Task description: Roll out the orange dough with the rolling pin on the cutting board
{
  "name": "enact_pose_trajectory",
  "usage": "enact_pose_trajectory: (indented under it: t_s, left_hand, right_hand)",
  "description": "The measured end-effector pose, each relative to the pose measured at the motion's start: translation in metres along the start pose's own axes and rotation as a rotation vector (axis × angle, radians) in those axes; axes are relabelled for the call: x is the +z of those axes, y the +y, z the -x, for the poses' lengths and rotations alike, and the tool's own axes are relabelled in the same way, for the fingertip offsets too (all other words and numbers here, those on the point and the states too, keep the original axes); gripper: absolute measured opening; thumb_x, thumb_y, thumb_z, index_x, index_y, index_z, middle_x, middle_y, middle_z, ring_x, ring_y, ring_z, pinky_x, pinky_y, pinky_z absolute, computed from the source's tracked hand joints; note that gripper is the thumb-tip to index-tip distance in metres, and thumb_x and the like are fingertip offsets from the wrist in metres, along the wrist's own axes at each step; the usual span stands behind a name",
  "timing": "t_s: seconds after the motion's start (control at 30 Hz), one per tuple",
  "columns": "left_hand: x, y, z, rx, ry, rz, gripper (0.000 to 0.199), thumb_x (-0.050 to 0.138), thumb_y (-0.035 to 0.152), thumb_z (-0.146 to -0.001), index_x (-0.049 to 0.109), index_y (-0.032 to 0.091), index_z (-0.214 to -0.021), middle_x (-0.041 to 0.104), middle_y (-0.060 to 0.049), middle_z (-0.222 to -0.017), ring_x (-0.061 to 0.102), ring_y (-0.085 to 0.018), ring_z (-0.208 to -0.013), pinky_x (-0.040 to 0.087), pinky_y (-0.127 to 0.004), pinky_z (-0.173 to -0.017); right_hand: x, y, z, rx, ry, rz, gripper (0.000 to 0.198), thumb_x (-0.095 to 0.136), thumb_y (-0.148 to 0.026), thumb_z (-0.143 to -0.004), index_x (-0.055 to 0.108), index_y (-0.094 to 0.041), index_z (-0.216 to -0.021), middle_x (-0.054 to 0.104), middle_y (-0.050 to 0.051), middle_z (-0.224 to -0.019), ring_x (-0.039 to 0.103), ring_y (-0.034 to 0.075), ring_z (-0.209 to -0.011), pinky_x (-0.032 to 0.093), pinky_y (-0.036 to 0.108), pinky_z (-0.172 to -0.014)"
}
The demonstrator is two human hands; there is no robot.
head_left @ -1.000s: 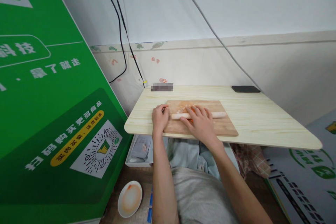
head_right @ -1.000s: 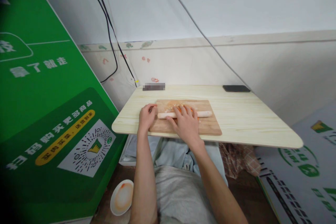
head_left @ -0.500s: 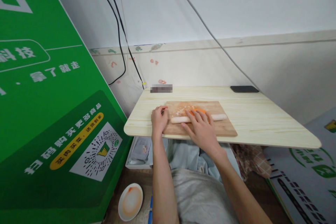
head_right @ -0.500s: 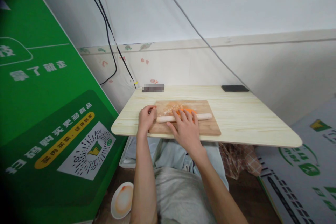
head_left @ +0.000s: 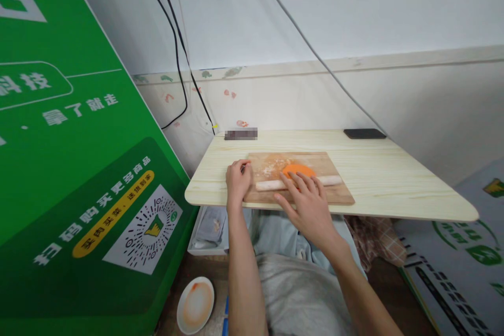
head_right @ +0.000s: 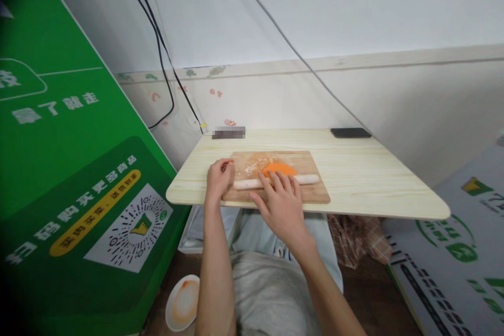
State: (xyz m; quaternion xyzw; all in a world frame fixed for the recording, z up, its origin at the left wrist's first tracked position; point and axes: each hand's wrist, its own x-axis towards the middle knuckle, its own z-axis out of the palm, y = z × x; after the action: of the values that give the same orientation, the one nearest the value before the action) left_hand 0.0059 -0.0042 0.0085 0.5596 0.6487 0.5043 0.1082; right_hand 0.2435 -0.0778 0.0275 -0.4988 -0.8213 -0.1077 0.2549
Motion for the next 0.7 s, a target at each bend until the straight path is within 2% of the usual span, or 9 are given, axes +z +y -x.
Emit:
enact_pose_trajectory:
  t_s: [0.13, 0.27, 0.33, 0.53, 0.6, 0.7]
  left_hand:
    - [0.000, 0.000, 0.000, 0.003, -0.003, 0.001, 0.026, 0.058, 0.024, -0.103, 0.083, 0.021, -0.109, 0.085, -0.011, -0.115, 0.077, -0.027, -0.108, 0.059, -0.044, -0.107]
    - [-0.001, 0.001, 0.000, -0.010, -0.005, -0.006, 0.026, 0.058, 0.024, -0.103, 0.083, 0.021, -0.109, 0.085, -0.012, -0.115, 0.078, -0.027, -0.107, 0.059, -0.044, -0.106]
    - [-0.001, 0.001, 0.000, -0.015, -0.002, -0.014, 0.025, 0.059, 0.024, -0.102, 0.083, 0.021, -0.108, 0.085, -0.011, -0.115, 0.077, -0.027, -0.107, 0.059, -0.042, -0.106]
    - [0.000, 0.000, -0.001, -0.014, -0.012, 0.004, 0.025, 0.059, 0.023, -0.102, 0.083, 0.022, -0.109, 0.085, -0.010, -0.115, 0.077, -0.026, -0.110, 0.059, -0.041, -0.107]
    - [0.000, 0.000, -0.001, -0.014, -0.009, 0.004, 0.025, 0.059, 0.023, -0.102, 0.083, 0.022, -0.108, 0.085, -0.010, -0.115, 0.077, -0.026, -0.109, 0.059, -0.042, -0.107]
    - [-0.001, 0.001, 0.000, -0.019, -0.008, -0.006, 0.025, 0.059, 0.023, -0.101, 0.083, 0.023, -0.108, 0.085, -0.009, -0.115, 0.077, -0.026, -0.108, 0.059, -0.042, -0.108]
  right_hand:
    - [0.005, 0.003, -0.036, 0.028, -0.049, 0.005, 0.064, 0.046, -0.060, -0.118, 0.064, -0.020, -0.164, 0.067, 0.019, -0.163, 0.058, 0.036, -0.150, 0.033, 0.057, -0.131]
    - [0.009, 0.003, -0.062, 0.075, -0.107, -0.003, 0.061, 0.044, -0.062, -0.118, 0.072, -0.022, -0.154, 0.065, 0.017, -0.166, 0.057, 0.037, -0.151, 0.038, 0.056, -0.125]
    - [0.010, 0.001, -0.056, 0.076, -0.092, 0.002, 0.062, 0.043, -0.062, -0.118, 0.071, -0.022, -0.156, 0.065, 0.018, -0.166, 0.057, 0.037, -0.152, 0.038, 0.056, -0.126]
    - [0.007, -0.004, -0.001, 0.006, 0.037, 0.040, 0.066, 0.047, -0.059, -0.117, 0.053, -0.023, -0.173, 0.058, 0.018, -0.173, 0.051, 0.037, -0.158, 0.026, 0.058, -0.134]
    - [0.006, -0.003, 0.001, -0.002, 0.025, 0.041, 0.066, 0.046, -0.058, -0.117, 0.054, -0.024, -0.173, 0.059, 0.017, -0.172, 0.050, 0.036, -0.158, 0.027, 0.057, -0.134]
    - [0.007, 0.000, -0.021, 0.012, -0.031, 0.027, 0.065, 0.044, -0.059, -0.118, 0.058, -0.022, -0.169, 0.062, 0.018, -0.168, 0.054, 0.035, -0.155, 0.029, 0.056, -0.133]
